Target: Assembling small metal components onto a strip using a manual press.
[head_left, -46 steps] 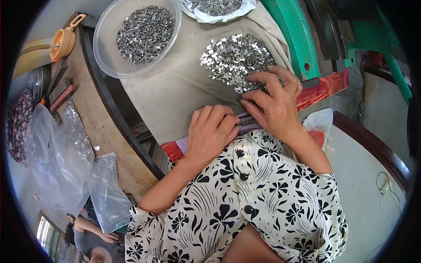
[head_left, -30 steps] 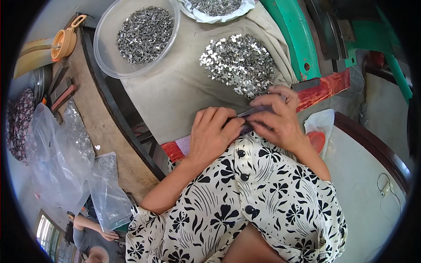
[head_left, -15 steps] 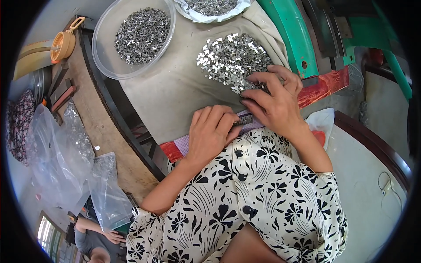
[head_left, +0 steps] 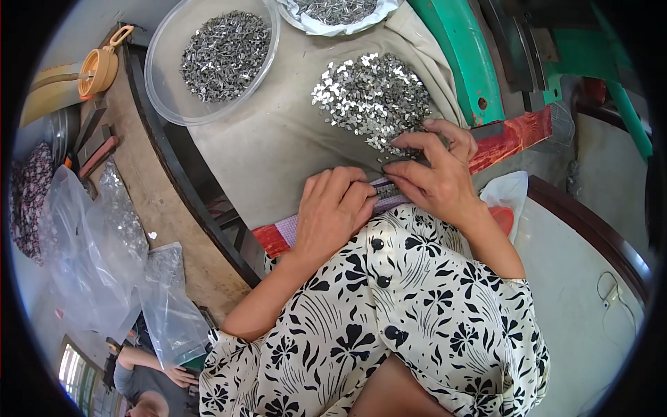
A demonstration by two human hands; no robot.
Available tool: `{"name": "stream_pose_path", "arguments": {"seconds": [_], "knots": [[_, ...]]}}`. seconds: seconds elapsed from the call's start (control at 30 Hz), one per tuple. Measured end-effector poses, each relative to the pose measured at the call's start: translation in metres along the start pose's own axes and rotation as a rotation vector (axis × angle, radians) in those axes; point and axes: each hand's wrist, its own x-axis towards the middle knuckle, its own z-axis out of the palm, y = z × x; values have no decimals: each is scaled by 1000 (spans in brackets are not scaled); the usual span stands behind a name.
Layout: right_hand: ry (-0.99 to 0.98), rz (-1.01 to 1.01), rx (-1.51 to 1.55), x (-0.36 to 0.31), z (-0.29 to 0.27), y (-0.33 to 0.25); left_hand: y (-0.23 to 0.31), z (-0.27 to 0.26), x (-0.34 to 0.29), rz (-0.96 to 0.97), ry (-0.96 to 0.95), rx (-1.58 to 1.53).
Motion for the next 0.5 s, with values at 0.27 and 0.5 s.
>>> {"name": "stream_pose_path", "arguments": {"seconds": [0.27, 0.5], "knots": [[-6, 94, 56, -4, -8, 5, 1, -1, 0, 61, -27, 45], [20, 89, 75, -8, -10, 7, 0, -5, -5, -12, 12, 6]]}}
